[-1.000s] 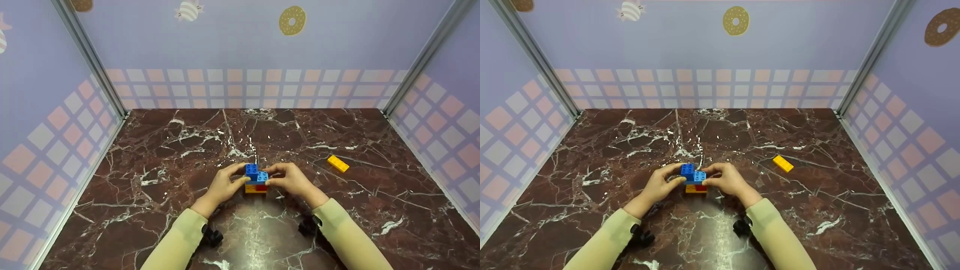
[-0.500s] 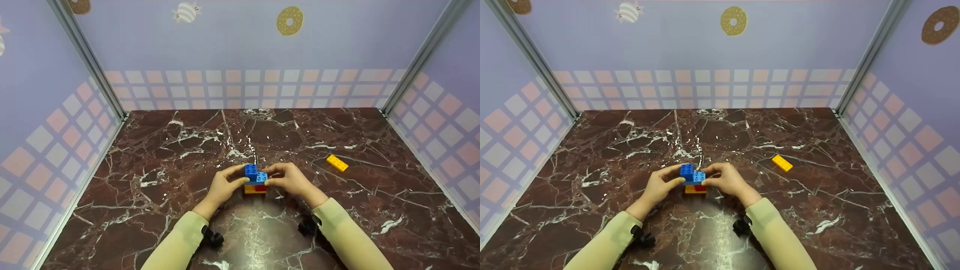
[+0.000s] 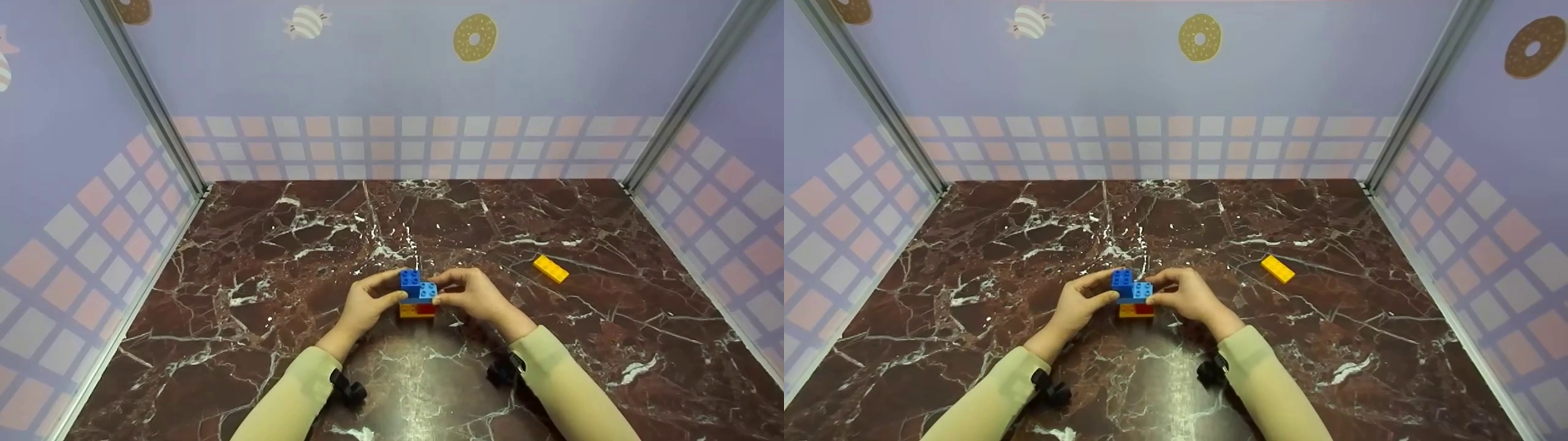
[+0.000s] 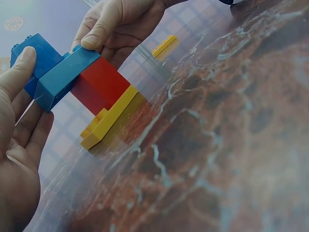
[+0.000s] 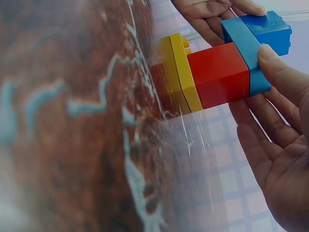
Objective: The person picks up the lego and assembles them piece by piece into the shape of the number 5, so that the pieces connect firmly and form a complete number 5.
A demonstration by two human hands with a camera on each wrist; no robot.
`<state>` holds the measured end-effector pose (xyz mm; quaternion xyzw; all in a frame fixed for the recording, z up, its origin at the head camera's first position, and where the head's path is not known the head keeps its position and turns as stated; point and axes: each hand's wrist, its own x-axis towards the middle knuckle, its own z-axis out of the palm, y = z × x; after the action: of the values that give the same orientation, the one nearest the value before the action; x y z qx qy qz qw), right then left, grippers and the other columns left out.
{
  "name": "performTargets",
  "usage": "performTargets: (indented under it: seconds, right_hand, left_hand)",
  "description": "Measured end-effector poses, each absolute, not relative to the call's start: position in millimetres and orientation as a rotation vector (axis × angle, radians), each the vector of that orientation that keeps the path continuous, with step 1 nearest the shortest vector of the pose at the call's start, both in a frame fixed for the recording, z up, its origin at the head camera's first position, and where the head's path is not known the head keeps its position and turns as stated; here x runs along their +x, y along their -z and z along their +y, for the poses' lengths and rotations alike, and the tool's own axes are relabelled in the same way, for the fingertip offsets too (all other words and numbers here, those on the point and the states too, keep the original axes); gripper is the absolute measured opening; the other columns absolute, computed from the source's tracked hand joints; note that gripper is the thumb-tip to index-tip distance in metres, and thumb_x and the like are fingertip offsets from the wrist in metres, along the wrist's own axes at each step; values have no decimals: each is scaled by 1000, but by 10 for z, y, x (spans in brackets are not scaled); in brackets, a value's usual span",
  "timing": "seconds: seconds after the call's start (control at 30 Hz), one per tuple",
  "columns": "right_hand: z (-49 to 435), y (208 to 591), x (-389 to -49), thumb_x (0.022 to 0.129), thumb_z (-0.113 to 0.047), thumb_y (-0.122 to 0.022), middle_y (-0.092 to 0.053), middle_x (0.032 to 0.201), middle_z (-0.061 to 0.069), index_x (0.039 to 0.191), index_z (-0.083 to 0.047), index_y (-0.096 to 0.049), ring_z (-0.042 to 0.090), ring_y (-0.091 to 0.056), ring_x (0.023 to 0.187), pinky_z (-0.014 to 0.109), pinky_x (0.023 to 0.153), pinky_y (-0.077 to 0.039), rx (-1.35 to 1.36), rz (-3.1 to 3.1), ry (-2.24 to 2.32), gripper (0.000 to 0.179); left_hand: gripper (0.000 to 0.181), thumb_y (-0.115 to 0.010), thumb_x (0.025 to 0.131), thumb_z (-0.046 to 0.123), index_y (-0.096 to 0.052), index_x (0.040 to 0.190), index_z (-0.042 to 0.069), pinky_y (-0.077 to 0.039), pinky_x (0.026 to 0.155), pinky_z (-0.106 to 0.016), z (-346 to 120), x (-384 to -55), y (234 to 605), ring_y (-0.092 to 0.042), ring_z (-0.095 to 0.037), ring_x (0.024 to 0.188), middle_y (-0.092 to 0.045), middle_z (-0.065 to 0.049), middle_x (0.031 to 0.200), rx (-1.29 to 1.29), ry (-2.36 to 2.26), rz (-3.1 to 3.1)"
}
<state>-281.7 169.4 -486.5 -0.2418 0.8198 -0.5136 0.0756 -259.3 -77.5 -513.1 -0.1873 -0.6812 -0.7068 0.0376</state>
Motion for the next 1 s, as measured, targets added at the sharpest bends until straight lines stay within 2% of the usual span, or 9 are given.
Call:
performTargets:
  seconds: [0.3,0.57,0.73,1.0]
  right_hand:
    - [1721,4882,-2827,87,-4,-79,-72,117,28,117,8,-71,41,-74,102,25,84,-63,-734,2444,1560,34]
    - [1734,4883,-2830,86,-7,-81,-73,116,27,116,6,-72,41,-74,101,21,82,-62,-737,2407,1596,34]
    - [1736,4882,-2834,87,-6,-81,-72,116,27,118,7,-72,40,-73,102,18,80,-60,-739,2406,1587,35]
    - [1759,4857,-2832,87,-9,-81,-73,117,25,120,4,-72,39,-73,104,22,84,-61,-733,2407,1566,37]
  left_hand:
    - [49,-78,87,-1,-62,133,-10,-58,101,-31,-770,-2600,5133,-70,-6,112,-66,-24,136,-587,2222,-2063]
    - [50,-78,88,0,-61,134,-10,-58,95,-23,-774,-2598,5128,-70,-5,113,-66,-25,136,-605,2201,-2079]
    - [50,-78,88,1,-62,134,-10,-58,97,-23,-778,-2603,5136,-70,-4,112,-65,-24,137,-594,2203,-2089]
    - [49,-79,87,2,-64,133,-8,-57,99,-23,-779,-2604,5136,-68,-2,113,-66,-23,137,-590,2168,-2102]
